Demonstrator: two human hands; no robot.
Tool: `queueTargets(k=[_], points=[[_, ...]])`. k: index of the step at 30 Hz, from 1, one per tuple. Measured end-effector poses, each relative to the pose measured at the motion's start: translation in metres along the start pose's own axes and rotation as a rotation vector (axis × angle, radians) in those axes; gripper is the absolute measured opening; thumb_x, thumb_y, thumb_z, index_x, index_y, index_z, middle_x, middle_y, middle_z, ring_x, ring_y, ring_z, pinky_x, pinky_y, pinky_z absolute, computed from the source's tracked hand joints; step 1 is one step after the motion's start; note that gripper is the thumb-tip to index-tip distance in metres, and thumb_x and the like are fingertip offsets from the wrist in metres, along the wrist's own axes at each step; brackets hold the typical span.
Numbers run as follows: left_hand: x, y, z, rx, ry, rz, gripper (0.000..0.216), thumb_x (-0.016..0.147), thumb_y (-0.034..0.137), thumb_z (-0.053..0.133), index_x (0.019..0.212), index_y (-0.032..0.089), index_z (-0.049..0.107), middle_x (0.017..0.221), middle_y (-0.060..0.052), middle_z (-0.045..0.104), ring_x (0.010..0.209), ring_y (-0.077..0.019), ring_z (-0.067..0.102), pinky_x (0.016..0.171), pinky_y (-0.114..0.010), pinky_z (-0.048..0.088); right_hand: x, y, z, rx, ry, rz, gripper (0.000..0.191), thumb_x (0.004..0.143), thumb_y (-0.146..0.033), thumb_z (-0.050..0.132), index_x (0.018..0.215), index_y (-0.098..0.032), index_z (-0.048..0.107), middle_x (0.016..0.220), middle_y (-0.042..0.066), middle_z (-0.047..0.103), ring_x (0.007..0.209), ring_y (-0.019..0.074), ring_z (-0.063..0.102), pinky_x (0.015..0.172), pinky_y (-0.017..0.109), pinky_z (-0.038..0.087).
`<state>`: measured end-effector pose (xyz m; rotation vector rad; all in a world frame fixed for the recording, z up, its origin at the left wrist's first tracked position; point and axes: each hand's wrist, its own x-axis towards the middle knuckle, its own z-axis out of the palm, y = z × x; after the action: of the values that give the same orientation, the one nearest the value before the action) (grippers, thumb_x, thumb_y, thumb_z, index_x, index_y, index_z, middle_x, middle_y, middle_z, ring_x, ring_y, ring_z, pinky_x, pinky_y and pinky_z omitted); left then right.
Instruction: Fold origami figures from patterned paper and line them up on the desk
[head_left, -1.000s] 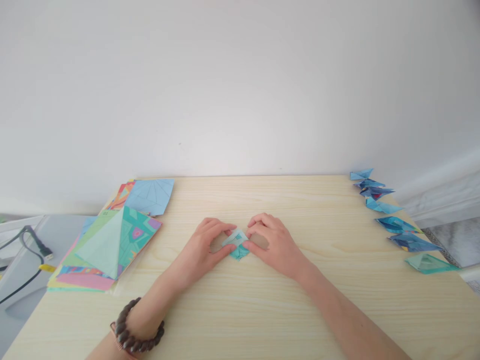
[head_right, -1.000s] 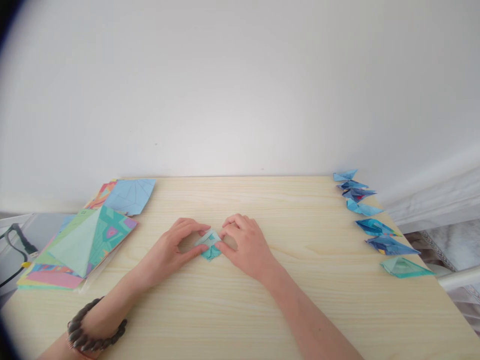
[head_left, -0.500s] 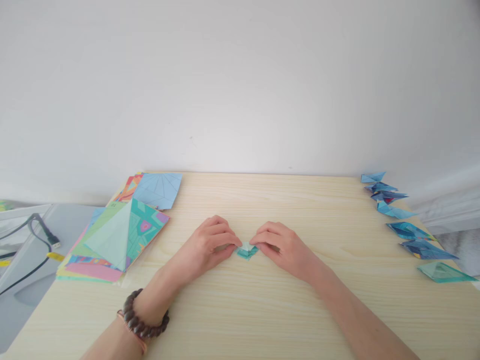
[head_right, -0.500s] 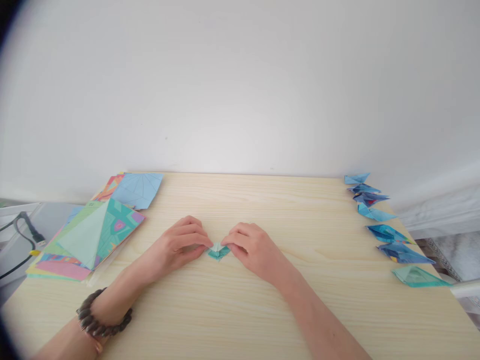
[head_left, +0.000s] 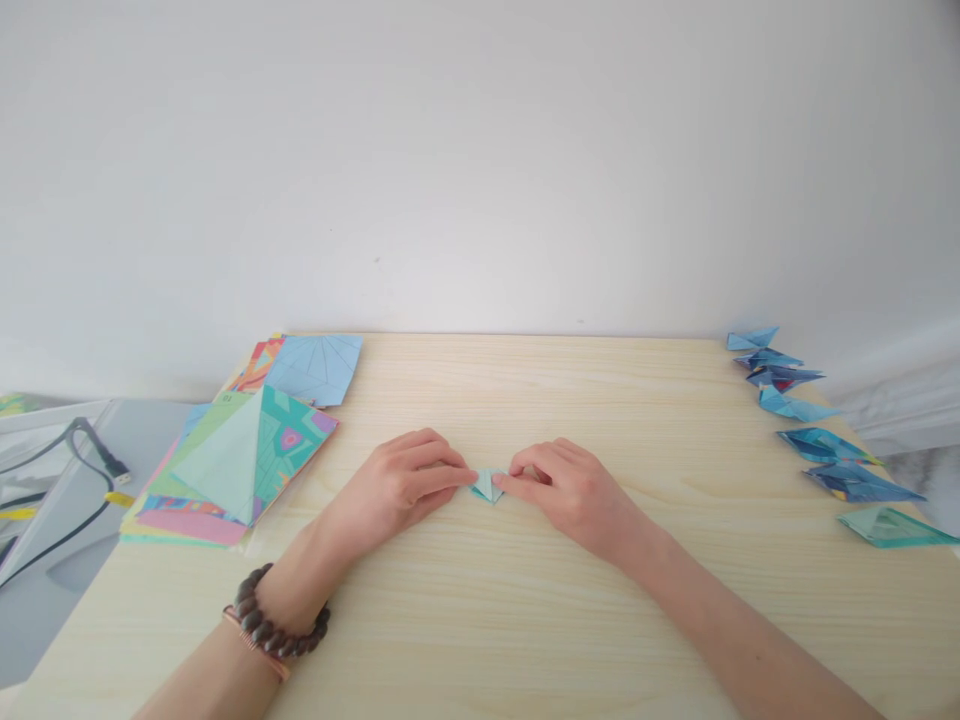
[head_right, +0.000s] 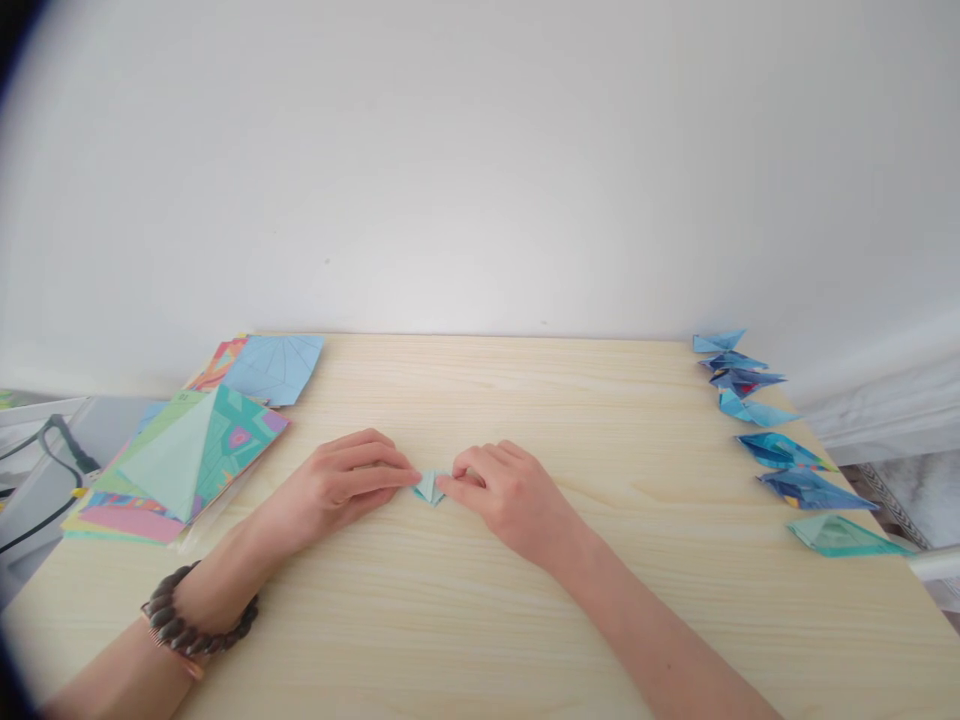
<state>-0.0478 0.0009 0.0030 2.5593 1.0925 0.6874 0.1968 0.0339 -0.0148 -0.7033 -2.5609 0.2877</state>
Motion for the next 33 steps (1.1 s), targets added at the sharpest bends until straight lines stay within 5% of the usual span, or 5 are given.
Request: queueTargets(k=[12,19,33], points=[[-0.019,0.0,-0.009,0.193,-0.012,-0.023,0.023,0.084,0.015,0.051,0.104,0.02,0.062,0.1,-0.007,0.063,0.093,-0.0177,0.055,0.077,-0.031,0.049,0.001,-0.006,-0.002,-0.139,0.005,-0.089,0.023,0.088,-0.009,0.047,0.102,-0.02,0.062,0.084,0.001,0.059,0.074,0.0122,0.046,0.069,0.029,0.033],[-0.01,0.006,-0.004,0.246,-0.084,0.039,0.039,0.086,0.013,0.046,0.123,0.024,0.051,0.109,-0.006,0.061,0.098,-0.018,0.054,0.082,-0.033,0.047,-0.002,-0.003,0.006,-0.108,0.032,-0.027,0.022,0.087,-0.011,0.049,0.099,-0.024,0.062,0.086,0.0,0.059,0.07,0.0112,0.044,0.07,0.028,0.033],[-0.013,0.02,-0.001,0.318,-0.095,0.003,0.04,0.084,0.004,0.043,0.119,0.019,0.053,0.107,-0.007,0.059,0.108,-0.0232,0.047,0.082,-0.037,0.044,-0.012,-0.02,-0.003,-0.18,0.068,0.006,0.029,0.086,-0.007,0.045,0.107,-0.017,0.062,0.102,0.005,0.065,0.08,0.0152,0.052,0.072,0.032,0.039]])
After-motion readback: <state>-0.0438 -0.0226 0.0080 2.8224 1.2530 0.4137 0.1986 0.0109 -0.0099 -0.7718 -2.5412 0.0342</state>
